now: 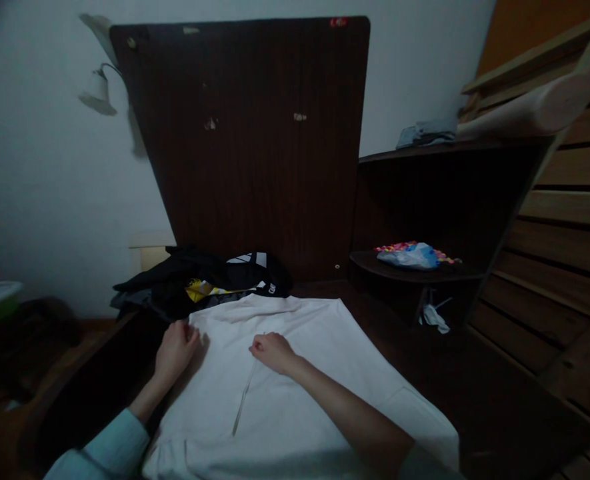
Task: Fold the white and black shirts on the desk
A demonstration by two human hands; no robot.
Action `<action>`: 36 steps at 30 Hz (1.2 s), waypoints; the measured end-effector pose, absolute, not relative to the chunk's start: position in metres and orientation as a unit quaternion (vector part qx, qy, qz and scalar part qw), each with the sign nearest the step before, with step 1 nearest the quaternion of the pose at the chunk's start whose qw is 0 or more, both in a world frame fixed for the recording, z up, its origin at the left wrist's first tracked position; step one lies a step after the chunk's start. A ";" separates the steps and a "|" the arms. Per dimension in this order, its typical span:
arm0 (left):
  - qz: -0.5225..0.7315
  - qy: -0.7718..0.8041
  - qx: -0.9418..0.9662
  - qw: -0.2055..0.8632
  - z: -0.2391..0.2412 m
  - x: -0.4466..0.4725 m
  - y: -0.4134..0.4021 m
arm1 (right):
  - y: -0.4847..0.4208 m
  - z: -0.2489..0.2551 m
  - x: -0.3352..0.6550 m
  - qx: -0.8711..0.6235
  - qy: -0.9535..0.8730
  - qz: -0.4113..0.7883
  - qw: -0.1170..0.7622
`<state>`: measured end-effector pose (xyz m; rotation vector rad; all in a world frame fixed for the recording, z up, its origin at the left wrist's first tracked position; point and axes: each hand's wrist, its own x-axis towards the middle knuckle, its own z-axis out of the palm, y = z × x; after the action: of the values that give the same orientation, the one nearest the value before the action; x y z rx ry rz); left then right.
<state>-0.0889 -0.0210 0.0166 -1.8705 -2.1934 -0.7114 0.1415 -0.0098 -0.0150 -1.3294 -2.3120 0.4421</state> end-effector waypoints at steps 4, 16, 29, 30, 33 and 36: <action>-0.233 -0.767 -0.598 -0.030 0.004 -0.115 -0.018 | -0.015 -0.024 0.140 -0.467 -0.845 0.092 0.243; -0.389 -0.671 -0.623 -0.103 -0.013 -0.112 -0.012 | -0.013 -0.030 0.142 -0.308 -0.899 0.063 0.304; -0.386 -0.661 -0.618 -0.180 0.003 -0.101 -0.010 | -0.019 -0.019 0.137 -0.309 -0.855 0.273 0.316; -0.386 -0.646 -0.633 -0.179 0.010 -0.096 -0.010 | -0.017 -0.019 0.138 -0.313 -0.847 0.294 0.314; -0.370 -0.610 -0.684 -0.150 0.032 -0.066 -0.014 | -0.011 -0.022 0.139 -0.307 -0.809 0.383 0.324; -0.285 -0.603 -0.731 -0.143 0.043 -0.026 -0.023 | -0.003 -0.029 0.140 -0.307 -0.740 0.489 0.345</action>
<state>-0.0261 -0.0231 0.0432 -2.5341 -2.0886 -0.9881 0.1400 -0.0035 -0.0293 -0.7958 -1.9214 1.2695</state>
